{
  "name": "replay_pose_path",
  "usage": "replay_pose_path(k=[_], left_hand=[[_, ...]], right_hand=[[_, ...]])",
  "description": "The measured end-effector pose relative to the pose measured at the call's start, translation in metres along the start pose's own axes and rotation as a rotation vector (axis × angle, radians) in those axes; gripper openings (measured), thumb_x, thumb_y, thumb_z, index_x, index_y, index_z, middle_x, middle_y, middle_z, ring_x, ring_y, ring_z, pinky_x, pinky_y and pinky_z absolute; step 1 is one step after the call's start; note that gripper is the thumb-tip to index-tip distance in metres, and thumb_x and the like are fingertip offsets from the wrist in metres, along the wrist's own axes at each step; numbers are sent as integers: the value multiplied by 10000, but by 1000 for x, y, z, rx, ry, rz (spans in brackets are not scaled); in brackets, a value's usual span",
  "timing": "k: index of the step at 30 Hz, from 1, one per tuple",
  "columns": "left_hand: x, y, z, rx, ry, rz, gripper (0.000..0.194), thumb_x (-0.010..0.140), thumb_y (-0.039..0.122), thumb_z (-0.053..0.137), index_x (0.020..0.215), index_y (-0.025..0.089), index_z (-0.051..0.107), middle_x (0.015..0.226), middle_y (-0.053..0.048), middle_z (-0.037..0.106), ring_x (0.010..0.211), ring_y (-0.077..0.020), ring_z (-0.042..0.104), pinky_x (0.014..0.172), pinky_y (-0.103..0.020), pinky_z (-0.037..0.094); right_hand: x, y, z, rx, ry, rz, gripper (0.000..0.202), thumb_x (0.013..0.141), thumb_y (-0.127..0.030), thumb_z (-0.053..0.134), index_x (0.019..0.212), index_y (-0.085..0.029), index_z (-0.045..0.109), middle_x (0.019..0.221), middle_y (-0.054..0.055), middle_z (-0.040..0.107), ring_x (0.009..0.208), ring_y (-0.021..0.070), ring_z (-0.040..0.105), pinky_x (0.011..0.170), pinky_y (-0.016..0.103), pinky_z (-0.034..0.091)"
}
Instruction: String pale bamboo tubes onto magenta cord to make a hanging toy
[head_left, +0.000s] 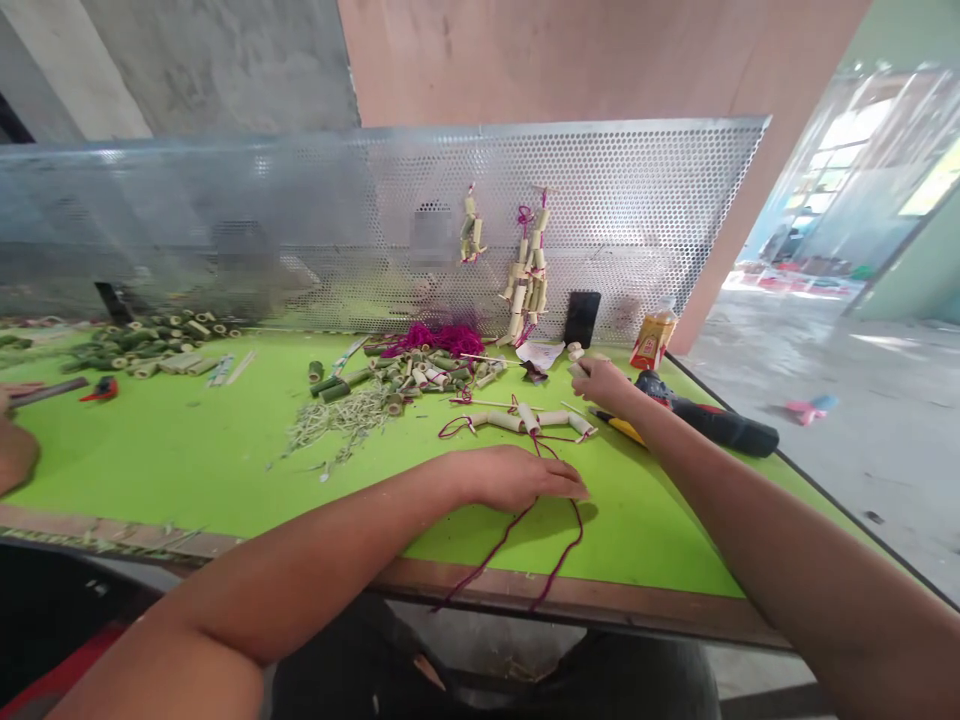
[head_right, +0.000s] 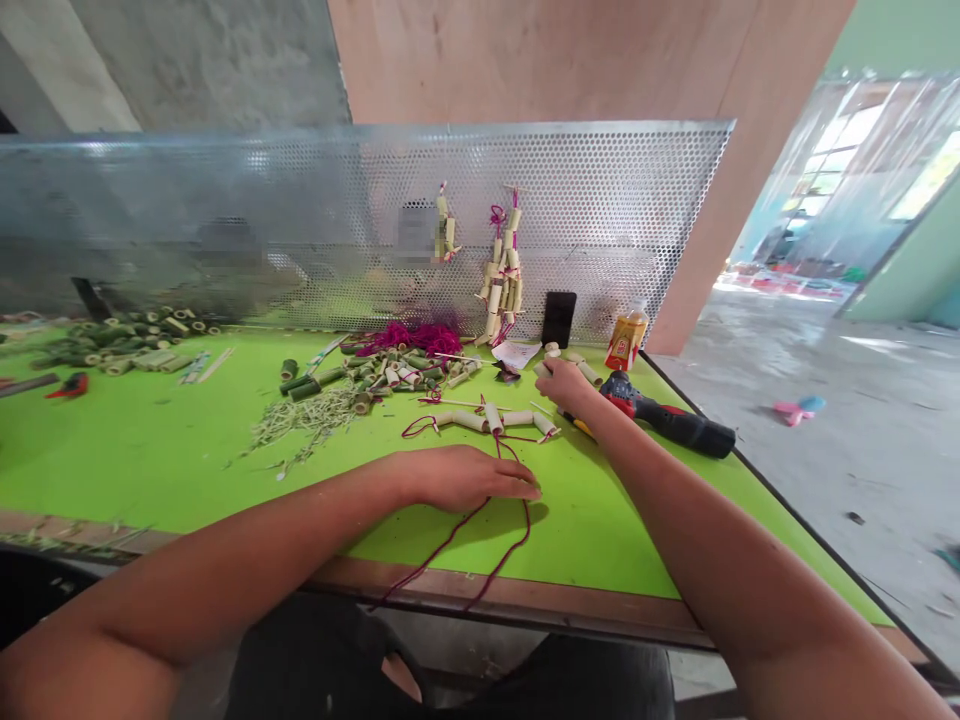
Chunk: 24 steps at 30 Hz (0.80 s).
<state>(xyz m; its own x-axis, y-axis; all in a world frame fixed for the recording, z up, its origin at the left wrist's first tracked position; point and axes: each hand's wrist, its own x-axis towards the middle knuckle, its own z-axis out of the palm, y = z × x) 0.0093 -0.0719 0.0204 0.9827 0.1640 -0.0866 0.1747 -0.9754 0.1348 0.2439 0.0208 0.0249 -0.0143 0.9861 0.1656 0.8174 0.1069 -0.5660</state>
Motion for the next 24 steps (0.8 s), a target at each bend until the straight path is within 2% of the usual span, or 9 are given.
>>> replay_pose_path(k=[2, 4, 7, 10, 13, 15, 18, 21, 24], left_hand=[[13, -2, -2, -19, -8, 24, 568, 881, 45, 462, 1381, 291, 573, 1432, -32, 588, 1128, -195, 653, 774, -254, 492], [19, -7, -1, -34, -23, 27, 379, 907, 82, 507, 1200, 247, 682, 1235, -48, 683, 1024, -180, 672, 782, -249, 486], [22, -15, 5, -29, 0, 15, 171, 931, 148, 564, 1005, 196, 710, 1034, -49, 704, 913, -171, 663, 760, -250, 477], [20, -19, 17, 41, 75, -2, 116, 949, 201, 576, 966, 181, 688, 995, -52, 689, 861, -171, 644, 720, -260, 461], [15, -22, 26, 63, 167, -29, 149, 976, 233, 545, 938, 169, 674, 963, -57, 683, 858, -168, 636, 733, -260, 461], [11, -23, 27, 38, 205, -22, 154, 982, 222, 532, 945, 166, 670, 972, -58, 687, 887, -165, 642, 763, -257, 470], [4, -22, 25, -8, 223, 54, 114, 949, 161, 557, 965, 180, 668, 1115, -60, 692, 935, -163, 658, 799, -263, 489], [0, -20, 24, -75, 219, 155, 224, 899, 63, 543, 1020, 200, 674, 1248, -56, 679, 1027, -173, 670, 863, -276, 506], [0, -18, 25, -151, 199, 207, 389, 832, -11, 516, 1092, 217, 694, 1244, -63, 690, 1071, -175, 671, 933, -275, 509]], right_hand=[[-14, -2, -4, 137, -12, -25, 72, 786, -145, 531, 834, -196, 516, 682, 9, 609, 614, 142, 599, 584, 242, 464], [-30, -3, -7, 245, -17, -59, 65, 798, -180, 528, 839, -212, 488, 621, -39, 541, 538, 115, 541, 540, 228, 453], [-53, -1, -13, 459, -48, -97, 180, 771, -314, 656, 827, -208, 521, 580, -65, 494, 478, 103, 488, 471, 230, 416], [-68, 0, -20, 574, -123, -75, 286, 717, -395, 760, 826, -181, 604, 514, -71, 490, 416, 86, 425, 416, 224, 318], [-74, -1, -21, 513, -210, -61, 278, 726, -399, 765, 835, -165, 660, 496, -57, 522, 403, 81, 405, 418, 230, 292], [-73, -3, -15, 476, -211, -75, 275, 738, -409, 751, 848, -166, 684, 562, -28, 584, 450, 102, 463, 446, 244, 354], [-69, -4, 3, 352, -105, -234, 235, 748, -367, 742, 897, -186, 722, 820, 42, 709, 710, 178, 644, 669, 301, 522], [-65, -6, 25, 151, -88, -459, 187, 794, -285, 714, 965, -216, 742, 1080, 74, 733, 1010, 218, 675, 951, 333, 502], [-61, -12, 39, -78, -122, -490, 216, 838, -261, 678, 1044, -237, 738, 1169, 65, 720, 1046, 218, 673, 943, 307, 494]])
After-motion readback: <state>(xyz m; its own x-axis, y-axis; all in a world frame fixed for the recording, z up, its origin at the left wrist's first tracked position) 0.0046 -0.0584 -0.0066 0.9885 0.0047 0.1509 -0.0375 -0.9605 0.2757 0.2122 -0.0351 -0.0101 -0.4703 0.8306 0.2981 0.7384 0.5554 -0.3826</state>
